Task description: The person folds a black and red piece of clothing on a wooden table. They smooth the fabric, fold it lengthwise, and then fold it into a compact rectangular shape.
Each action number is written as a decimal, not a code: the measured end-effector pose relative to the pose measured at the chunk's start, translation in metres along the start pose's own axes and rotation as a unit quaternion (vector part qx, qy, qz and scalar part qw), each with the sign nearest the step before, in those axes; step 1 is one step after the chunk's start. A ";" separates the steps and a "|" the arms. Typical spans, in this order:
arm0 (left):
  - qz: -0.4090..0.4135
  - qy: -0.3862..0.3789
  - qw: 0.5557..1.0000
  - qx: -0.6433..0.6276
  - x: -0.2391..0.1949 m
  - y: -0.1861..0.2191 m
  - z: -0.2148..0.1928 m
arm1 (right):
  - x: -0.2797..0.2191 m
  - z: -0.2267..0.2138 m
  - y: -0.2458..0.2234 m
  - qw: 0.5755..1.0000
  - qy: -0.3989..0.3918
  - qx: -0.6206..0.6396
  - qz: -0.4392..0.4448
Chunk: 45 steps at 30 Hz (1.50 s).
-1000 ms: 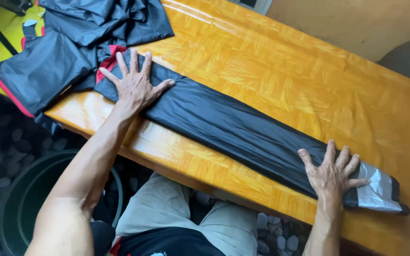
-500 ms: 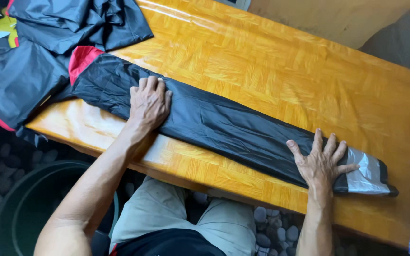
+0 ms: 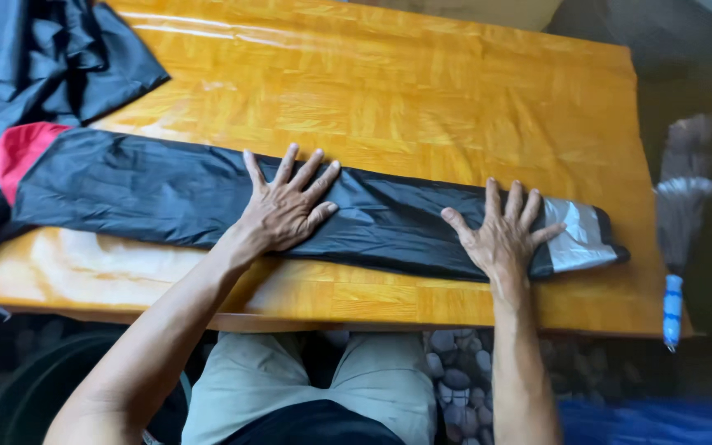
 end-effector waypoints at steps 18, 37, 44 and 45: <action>0.293 -0.040 0.955 -0.014 0.070 0.184 0.024 | 0.003 0.003 0.017 0.999 -0.010 0.001 0.039; 0.270 -0.083 0.959 0.009 0.069 0.187 0.014 | -0.055 0.001 0.152 0.874 0.398 0.276 0.034; 0.266 -0.088 0.960 0.019 0.070 0.189 0.013 | -0.094 0.006 0.217 0.776 0.365 0.459 0.232; 0.265 -0.089 0.960 0.022 0.070 0.188 0.014 | -0.096 -0.010 0.202 0.790 0.338 0.456 0.232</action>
Point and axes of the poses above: each hand's wrist, its own x-axis towards the middle knuckle, its own z-axis out of the palm, y = z × x, the point moved 3 cm from there along x, towards the middle knuckle, and after that the axes turned 12 degrees about -z, right-handed, at the moved point
